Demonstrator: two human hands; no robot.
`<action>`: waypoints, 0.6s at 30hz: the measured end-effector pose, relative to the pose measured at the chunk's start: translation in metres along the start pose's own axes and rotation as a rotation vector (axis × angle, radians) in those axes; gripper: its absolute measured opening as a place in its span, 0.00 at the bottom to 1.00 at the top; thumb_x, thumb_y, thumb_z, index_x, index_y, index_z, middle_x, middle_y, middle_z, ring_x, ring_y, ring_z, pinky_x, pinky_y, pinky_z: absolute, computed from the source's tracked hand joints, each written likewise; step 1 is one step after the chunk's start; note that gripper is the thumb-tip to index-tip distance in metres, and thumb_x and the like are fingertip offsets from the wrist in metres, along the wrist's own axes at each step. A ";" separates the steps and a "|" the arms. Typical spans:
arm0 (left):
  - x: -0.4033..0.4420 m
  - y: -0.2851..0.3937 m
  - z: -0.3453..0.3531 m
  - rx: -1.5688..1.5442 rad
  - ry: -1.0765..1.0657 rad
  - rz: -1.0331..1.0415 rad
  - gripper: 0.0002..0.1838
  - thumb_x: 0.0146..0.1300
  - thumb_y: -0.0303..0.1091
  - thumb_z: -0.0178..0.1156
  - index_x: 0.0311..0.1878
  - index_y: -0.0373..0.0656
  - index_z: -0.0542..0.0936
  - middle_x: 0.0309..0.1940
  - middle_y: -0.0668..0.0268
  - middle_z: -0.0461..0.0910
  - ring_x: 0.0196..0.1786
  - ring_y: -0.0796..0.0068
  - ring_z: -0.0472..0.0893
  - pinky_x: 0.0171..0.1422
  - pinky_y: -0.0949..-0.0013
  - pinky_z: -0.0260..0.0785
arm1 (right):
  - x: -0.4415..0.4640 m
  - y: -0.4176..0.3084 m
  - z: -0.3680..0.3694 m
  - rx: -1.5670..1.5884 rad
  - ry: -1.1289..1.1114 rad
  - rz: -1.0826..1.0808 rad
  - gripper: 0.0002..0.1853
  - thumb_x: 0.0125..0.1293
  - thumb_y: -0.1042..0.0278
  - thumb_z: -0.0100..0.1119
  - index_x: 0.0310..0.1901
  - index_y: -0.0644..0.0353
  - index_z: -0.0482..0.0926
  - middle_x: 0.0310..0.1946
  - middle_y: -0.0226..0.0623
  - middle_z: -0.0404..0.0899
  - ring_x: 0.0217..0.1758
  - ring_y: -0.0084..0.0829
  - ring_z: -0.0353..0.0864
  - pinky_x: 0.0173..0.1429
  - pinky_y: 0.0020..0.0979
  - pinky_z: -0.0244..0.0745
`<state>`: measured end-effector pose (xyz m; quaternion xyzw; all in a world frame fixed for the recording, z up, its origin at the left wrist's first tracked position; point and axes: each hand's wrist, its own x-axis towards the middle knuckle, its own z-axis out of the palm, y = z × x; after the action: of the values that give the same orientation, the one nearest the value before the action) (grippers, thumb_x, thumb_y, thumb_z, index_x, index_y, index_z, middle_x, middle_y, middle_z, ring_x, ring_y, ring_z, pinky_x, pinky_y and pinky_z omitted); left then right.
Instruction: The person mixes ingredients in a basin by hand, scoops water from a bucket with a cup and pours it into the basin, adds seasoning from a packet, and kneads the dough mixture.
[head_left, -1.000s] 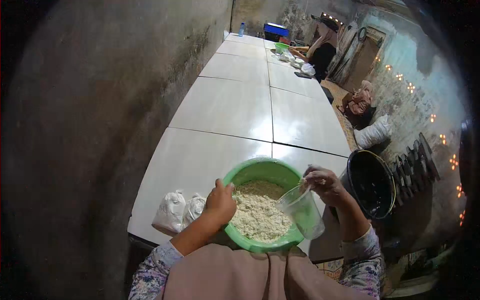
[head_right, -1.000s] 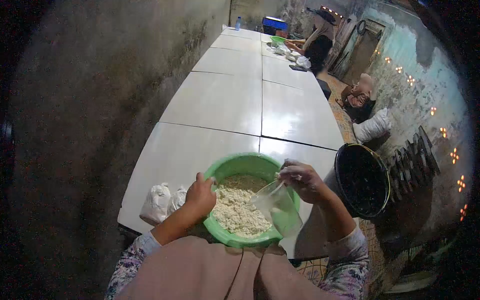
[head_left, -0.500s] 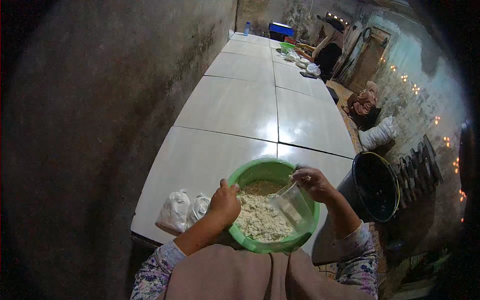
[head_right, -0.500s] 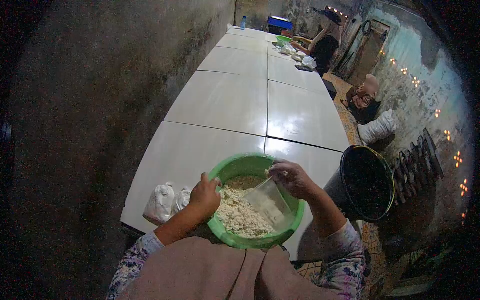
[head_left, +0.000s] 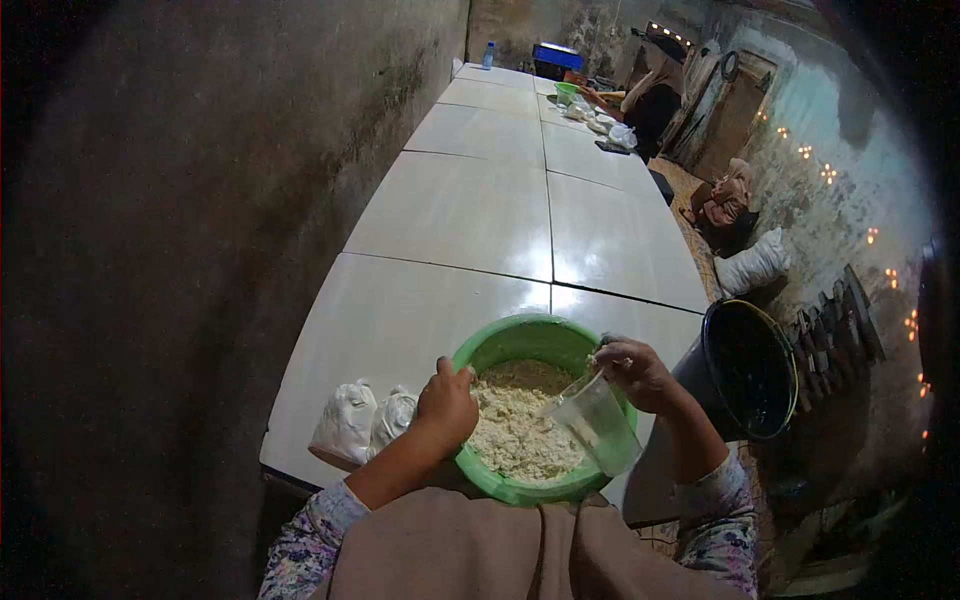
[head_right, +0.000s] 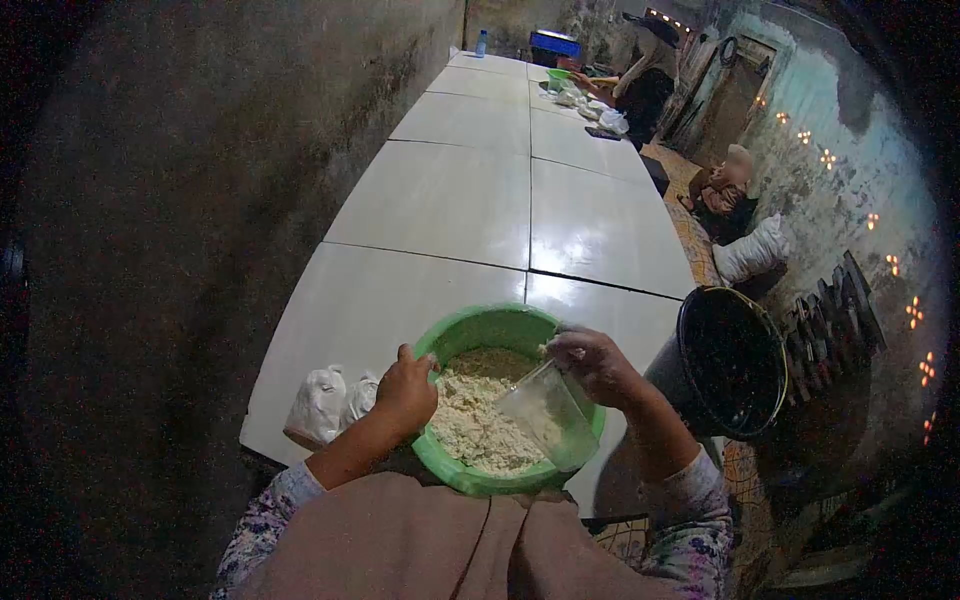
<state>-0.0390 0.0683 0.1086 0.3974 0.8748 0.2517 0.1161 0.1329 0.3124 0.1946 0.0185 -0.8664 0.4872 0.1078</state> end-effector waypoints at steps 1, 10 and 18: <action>0.000 -0.001 0.001 -0.004 0.002 -0.010 0.11 0.59 0.28 0.54 0.45 0.37 0.77 0.47 0.46 0.67 0.44 0.44 0.78 0.51 0.48 0.73 | 0.001 -0.005 -0.003 0.041 0.024 -0.034 0.10 0.64 0.88 0.51 0.43 0.66 0.76 0.40 0.37 0.73 0.43 0.30 0.75 0.48 0.30 0.74; 0.001 -0.004 -0.001 -0.058 -0.037 0.000 0.33 0.55 0.25 0.55 0.67 0.45 0.64 0.53 0.44 0.65 0.47 0.42 0.77 0.52 0.48 0.73 | -0.074 -0.052 -0.101 -0.499 0.809 0.022 0.14 0.69 0.61 0.52 0.44 0.64 0.78 0.42 0.43 0.78 0.50 0.34 0.77 0.54 0.34 0.71; -0.002 -0.008 0.003 -0.164 0.087 0.019 0.41 0.55 0.23 0.54 0.73 0.46 0.51 0.53 0.42 0.66 0.48 0.41 0.76 0.53 0.48 0.72 | -0.176 -0.028 -0.190 -0.627 1.070 0.247 0.11 0.63 0.82 0.49 0.46 0.65 0.77 0.44 0.41 0.79 0.48 0.34 0.77 0.54 0.34 0.71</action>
<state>-0.0419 0.0633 0.1022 0.3834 0.8517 0.3406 0.1078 0.3406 0.4455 0.2773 -0.3602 -0.7900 0.1609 0.4693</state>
